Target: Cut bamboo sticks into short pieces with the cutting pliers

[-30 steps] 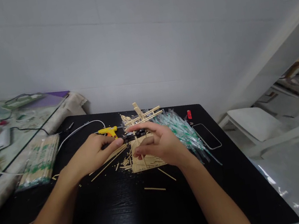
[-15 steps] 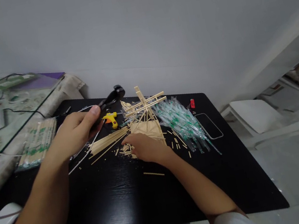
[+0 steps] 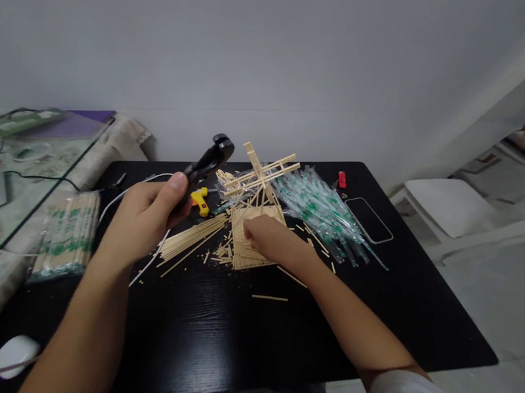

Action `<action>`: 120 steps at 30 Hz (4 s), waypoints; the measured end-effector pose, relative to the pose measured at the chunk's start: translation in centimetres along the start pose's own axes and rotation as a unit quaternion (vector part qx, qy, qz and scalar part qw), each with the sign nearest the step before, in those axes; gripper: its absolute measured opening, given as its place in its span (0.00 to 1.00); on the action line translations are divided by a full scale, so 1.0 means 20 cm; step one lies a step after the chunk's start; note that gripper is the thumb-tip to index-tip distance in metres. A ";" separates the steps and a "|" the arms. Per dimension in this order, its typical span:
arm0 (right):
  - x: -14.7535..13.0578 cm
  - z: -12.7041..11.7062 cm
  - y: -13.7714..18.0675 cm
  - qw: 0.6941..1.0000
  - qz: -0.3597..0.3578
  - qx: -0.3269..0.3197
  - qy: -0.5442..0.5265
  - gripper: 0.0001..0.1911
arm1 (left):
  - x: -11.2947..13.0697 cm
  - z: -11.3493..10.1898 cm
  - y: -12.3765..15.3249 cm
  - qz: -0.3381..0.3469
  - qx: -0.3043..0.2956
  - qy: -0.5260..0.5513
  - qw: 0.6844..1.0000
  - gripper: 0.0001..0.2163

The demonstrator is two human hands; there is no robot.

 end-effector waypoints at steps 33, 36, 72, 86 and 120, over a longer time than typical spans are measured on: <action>0.03 0.01 0.01 0.986 0.110 -0.041 0.122 0.04 | 0.14 0.22 0.01 0.001 -0.278 0.670 0.688 0.35; 0.09 -0.02 0.09 0.988 0.117 -0.025 0.095 0.04 | 0.15 0.20 0.01 0.012 -0.283 0.662 0.693 0.36; -0.04 0.48 0.40 0.994 0.094 -0.032 0.051 0.07 | 0.11 -0.09 0.09 0.152 -0.047 0.816 0.556 0.27; 0.06 0.17 0.07 0.972 0.082 0.098 0.200 0.09 | 0.04 -0.06 0.06 0.071 0.038 0.771 0.631 0.28; 0.06 0.41 0.30 0.989 0.090 0.115 0.008 0.08 | 0.01 -0.19 0.08 0.120 0.065 0.820 0.556 0.29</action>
Point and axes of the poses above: each hand's wrist, its own y-axis away from the middle knuckle, its own z-axis out of the palm, x = y × z, the point moved 7 cm from there along -y, towards the middle knuckle, and after that the axes turned 12 degrees about -x, right-handed, at the moved point
